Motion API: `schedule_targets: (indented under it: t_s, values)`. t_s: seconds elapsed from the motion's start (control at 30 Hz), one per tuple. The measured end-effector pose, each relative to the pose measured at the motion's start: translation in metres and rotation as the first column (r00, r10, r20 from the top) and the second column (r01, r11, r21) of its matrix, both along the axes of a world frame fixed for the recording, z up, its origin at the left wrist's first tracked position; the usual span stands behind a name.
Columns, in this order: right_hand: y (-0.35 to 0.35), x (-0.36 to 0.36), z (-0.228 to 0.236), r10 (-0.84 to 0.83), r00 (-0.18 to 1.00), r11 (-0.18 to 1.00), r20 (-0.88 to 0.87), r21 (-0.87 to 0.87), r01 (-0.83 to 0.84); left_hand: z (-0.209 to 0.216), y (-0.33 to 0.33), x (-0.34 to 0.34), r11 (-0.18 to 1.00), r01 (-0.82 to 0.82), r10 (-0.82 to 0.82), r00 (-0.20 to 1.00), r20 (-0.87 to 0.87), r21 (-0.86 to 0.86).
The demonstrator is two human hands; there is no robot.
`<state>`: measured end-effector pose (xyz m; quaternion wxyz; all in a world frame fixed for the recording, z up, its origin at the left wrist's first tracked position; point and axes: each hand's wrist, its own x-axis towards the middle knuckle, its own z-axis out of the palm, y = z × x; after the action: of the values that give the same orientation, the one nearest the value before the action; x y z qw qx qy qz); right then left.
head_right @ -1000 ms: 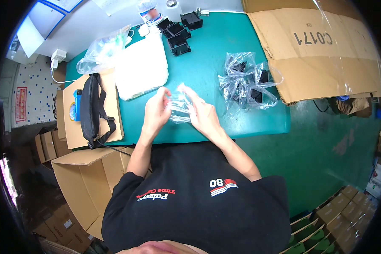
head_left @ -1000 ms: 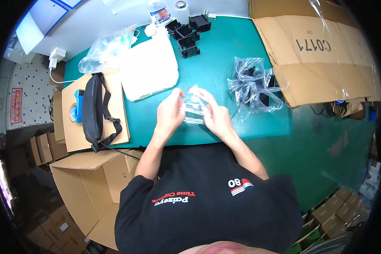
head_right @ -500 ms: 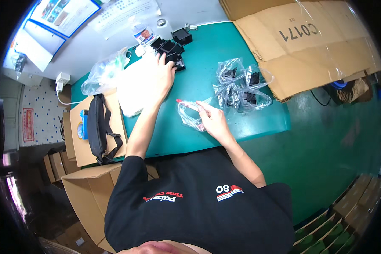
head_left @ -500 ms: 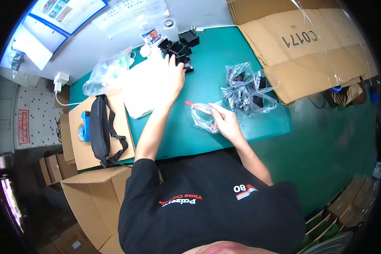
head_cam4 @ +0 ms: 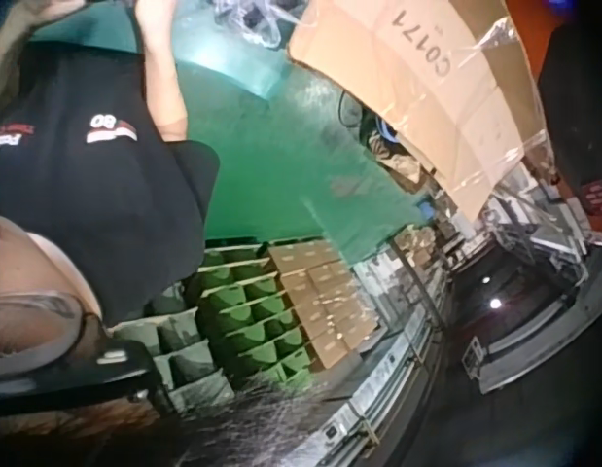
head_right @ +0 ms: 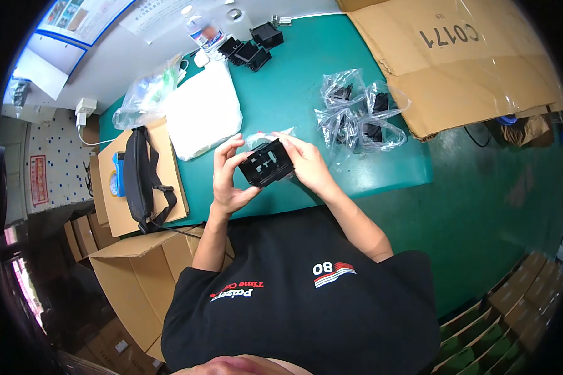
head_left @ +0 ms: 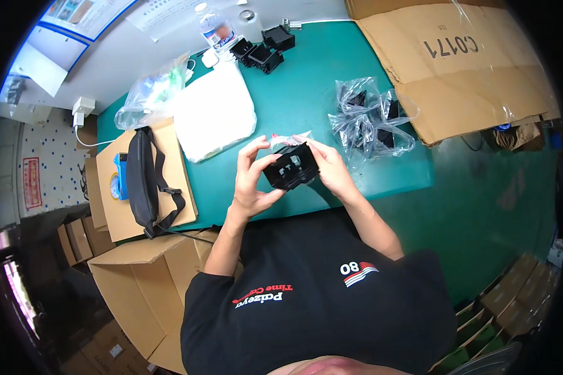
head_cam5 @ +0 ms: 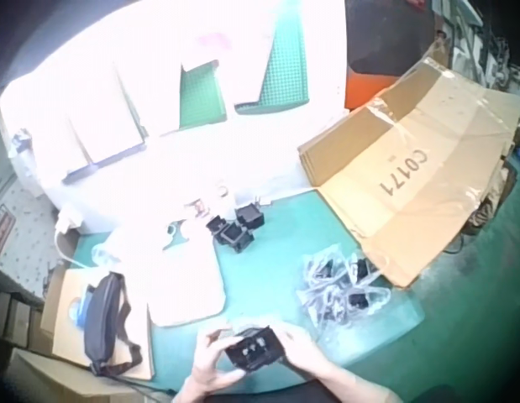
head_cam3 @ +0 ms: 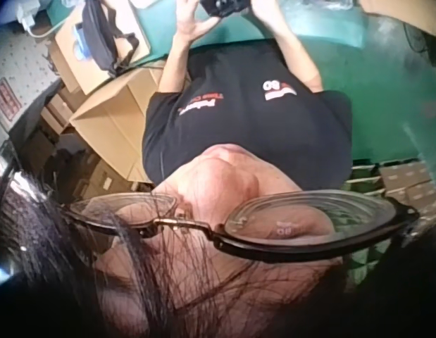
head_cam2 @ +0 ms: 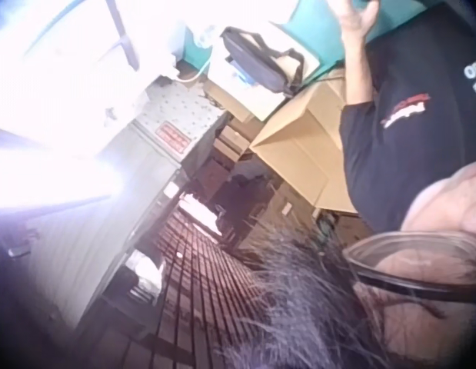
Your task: The person places small black plastic electronic components into clear plastic bags on a green workbench. They use a red utility knife to cut open the bags and then seal them. The person also uses the knife to scrape or trim edges on some of the components before packaging them.
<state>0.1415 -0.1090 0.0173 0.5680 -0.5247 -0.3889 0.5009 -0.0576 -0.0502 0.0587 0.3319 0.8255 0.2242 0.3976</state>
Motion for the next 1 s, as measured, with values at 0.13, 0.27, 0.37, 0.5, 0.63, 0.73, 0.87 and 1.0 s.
schedule_targets:
  t_s: [0.13, 0.27, 0.37, 0.5, 0.63, 0.73, 0.87, 1.0]
  values:
    - [-0.003, 0.008, 0.028, 0.128, 0.980, 0.983, 0.156, -0.152, -0.104, -0.004, -0.001, -0.016, 0.995, 0.029, -0.039, 0.993, -0.107, -0.094]
    - [-0.008, -0.006, 0.045, 0.051, 0.732, 0.999, 0.679, -0.020, -0.050, -0.008, -0.003, -0.020, 0.990, -0.005, -0.026, 0.976, -0.216, -0.141]
    - [-0.007, -0.009, 0.031, -0.163, 0.570, 0.979, 0.805, 0.202, -0.005, -0.011, -0.008, -0.013, 0.986, -0.155, 0.144, 0.977, -0.155, -0.061]
    - [-0.010, -0.009, 0.007, -0.121, 0.695, 0.993, 0.709, 0.098, 0.073, -0.005, -0.004, -0.006, 0.927, -0.373, 0.376, 0.919, -0.116, 0.046]
    - [-0.009, -0.023, 0.020, -0.206, 0.837, 0.974, 0.506, 0.191, 0.124, 0.002, -0.003, -0.006, 0.923, -0.382, 0.375, 0.919, -0.120, -0.044]
    - [0.002, -0.025, 0.012, -0.098, 0.979, 0.993, 0.178, 0.089, 0.083, -0.007, -0.007, -0.009, 0.932, -0.248, 0.243, 0.969, -0.055, -0.264]
    - [0.001, -0.014, -0.010, 0.069, 0.995, 0.997, 0.076, -0.021, -0.068, -0.020, -0.009, -0.016, 0.847, -0.211, 0.232, 0.973, -0.020, -0.488]
    - [-0.006, -0.028, 0.016, -0.159, 0.752, 0.953, 0.639, 0.297, -0.051, -0.019, -0.018, -0.011, 0.908, -0.397, 0.370, 0.911, -0.183, -0.138]
